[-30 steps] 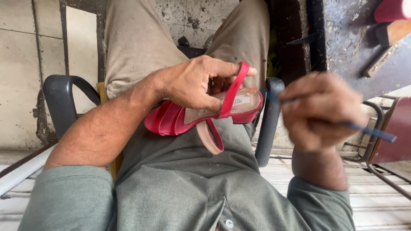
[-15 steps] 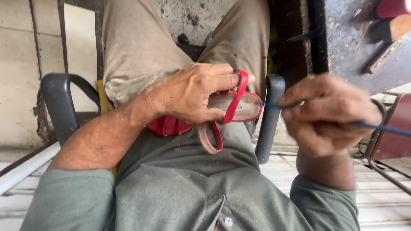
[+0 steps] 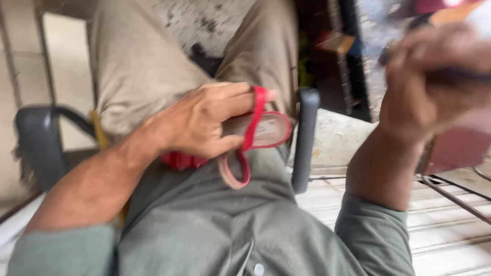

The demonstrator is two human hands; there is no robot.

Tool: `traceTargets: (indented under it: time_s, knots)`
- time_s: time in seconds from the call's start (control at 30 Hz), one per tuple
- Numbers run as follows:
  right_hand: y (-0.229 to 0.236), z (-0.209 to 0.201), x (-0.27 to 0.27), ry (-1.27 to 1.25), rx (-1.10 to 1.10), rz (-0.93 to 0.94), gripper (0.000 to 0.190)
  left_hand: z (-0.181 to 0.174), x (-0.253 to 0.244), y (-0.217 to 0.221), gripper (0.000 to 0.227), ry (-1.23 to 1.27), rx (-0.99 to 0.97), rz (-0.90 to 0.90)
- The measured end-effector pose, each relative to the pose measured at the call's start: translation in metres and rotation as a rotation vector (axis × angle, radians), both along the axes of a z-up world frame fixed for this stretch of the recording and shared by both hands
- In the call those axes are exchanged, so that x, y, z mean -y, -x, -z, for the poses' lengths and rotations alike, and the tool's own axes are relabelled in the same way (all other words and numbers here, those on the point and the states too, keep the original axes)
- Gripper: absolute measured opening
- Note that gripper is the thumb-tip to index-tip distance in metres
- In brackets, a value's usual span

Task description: The person paints a red high-heeled shoe using a small brush, applying paint to the straps, heel, and sole. They repeatedly dip the brush into a small red paint container and rotate the shoe to access different areas.

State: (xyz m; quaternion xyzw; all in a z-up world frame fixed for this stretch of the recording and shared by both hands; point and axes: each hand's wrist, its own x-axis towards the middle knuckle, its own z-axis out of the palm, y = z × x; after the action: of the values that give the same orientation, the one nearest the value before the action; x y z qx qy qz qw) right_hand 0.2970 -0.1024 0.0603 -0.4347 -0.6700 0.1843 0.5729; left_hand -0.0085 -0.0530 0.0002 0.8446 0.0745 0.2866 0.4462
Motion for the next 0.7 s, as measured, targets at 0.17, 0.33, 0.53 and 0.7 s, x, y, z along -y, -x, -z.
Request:
traceTargets:
  time_s: [0.17, 0.33, 0.53, 0.7]
  knots:
    - [-0.093, 0.051, -0.088, -0.072, 0.176, 0.404, 0.043, 0.008, -0.023, 0.003, 0.086, 0.601, -0.183, -0.044]
    - [-0.132, 0.096, -0.129, 0.036, 0.322, 0.583, 0.049, 0.031, -0.041, 0.003, 0.082, 0.869, -0.105, -0.073]
    - [-0.122, 0.091, -0.148, 0.073, 0.326, 0.515, 0.014, 0.071, -0.061, 0.003, 0.074, 1.28, 0.075, -0.083]
    - [-0.121, 0.092, -0.149, 0.154, 0.308, 0.471, 0.016, 0.08, -0.077, 0.0, 0.074, 1.528, 0.266, -0.085]
